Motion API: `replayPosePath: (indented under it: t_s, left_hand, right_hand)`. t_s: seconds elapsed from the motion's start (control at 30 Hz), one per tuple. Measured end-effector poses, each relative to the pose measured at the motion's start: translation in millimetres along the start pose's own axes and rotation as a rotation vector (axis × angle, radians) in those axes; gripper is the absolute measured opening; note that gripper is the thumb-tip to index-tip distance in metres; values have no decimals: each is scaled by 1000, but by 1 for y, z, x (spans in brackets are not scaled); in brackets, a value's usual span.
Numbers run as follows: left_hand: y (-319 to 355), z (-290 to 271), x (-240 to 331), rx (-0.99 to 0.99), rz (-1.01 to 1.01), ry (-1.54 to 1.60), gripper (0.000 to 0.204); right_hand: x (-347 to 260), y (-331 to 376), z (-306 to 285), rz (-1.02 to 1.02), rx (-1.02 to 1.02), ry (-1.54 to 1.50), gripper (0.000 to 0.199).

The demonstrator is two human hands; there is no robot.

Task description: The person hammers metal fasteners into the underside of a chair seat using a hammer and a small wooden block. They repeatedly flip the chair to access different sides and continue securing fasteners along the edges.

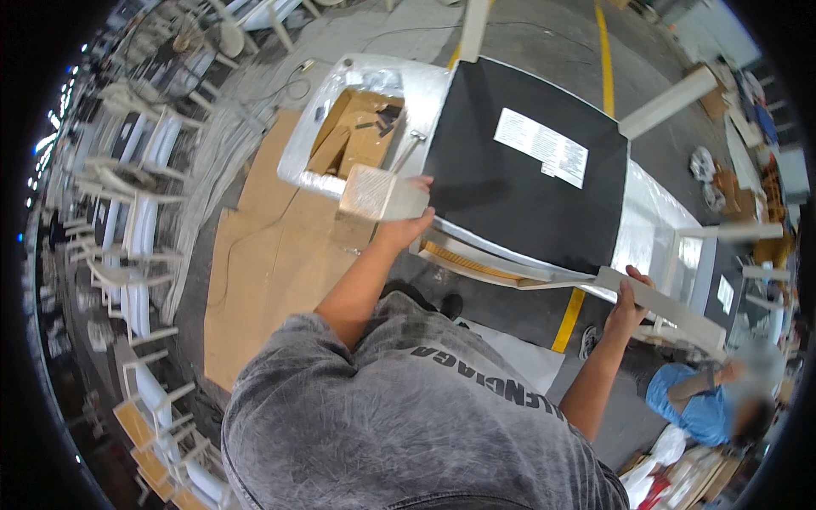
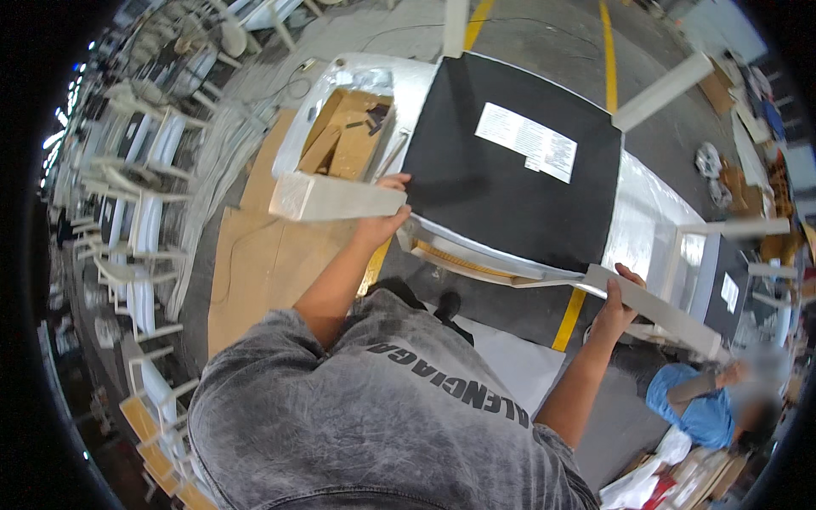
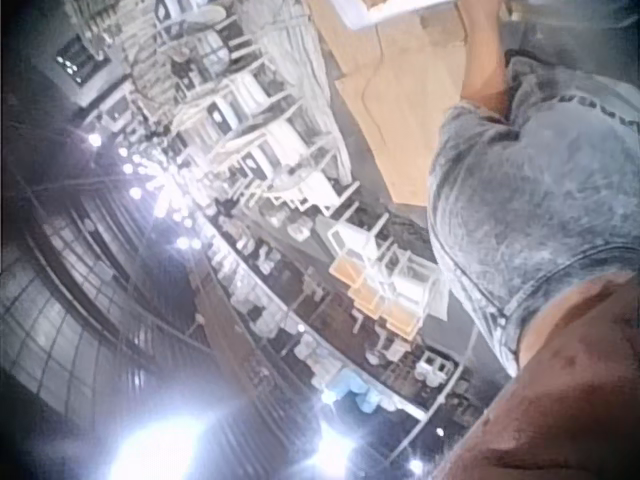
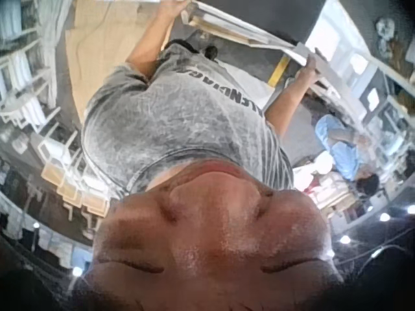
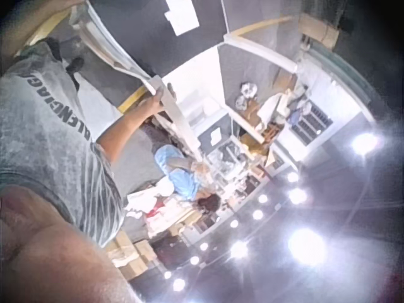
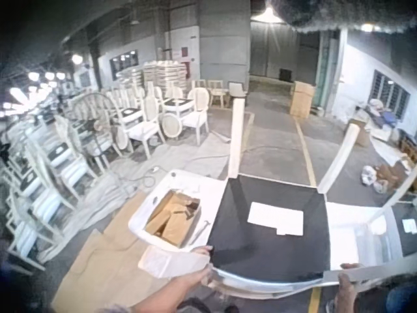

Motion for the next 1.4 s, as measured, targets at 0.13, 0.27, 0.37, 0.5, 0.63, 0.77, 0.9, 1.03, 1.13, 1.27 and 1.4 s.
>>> replayPosePath:
  t_s: [0.13,0.27,0.37,0.5,0.63,0.77,0.9,1.03,1.13,1.27,1.4]
  left_hand:
    - [5,-35,-7,-124,-264,98,58]
    - [-17,-26,-1,-416,-423,486,67]
    - [-35,-71,-83,-338,-614,806,60]
    - [-84,-33,-177,-530,-756,-546,39]
    - [-103,27,-233,-909,-664,-496,38]
    - [-99,40,-261,-946,-550,-594,31]
    - [-119,-14,-254,-877,-666,-489,23]
    - [-124,-77,-201,-416,-812,99,24]
    - [-151,-51,-88,-488,-526,365,23]
    - [-164,-19,29,-636,-241,584,34]
    - [-150,-39,-13,-559,-479,620,29]
  right_hand:
    - [53,12,24,37,180,59,47]
    - [98,32,-15,363,437,422,65]
    - [102,24,4,489,462,483,70]
    - [92,27,44,701,449,574,68]
    - [59,39,42,647,560,770,61]
    - [16,59,70,127,729,1039,46]
    - [0,73,156,-109,566,661,19]
    - [-23,71,240,69,122,316,14]
    - [-44,67,279,200,-165,262,27]
    - [-42,58,358,218,-387,65,33]
    - [-27,26,337,400,-275,284,23]
Point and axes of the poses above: each hand's wrist, its own y-axis away from the middle knuckle, its own z-axis out of the palm, x = y × z, the point moved 4 cm from there along -y, towards the middle knuckle, and after that the axes turned 10 degrees about z, right-handed, at the moved point
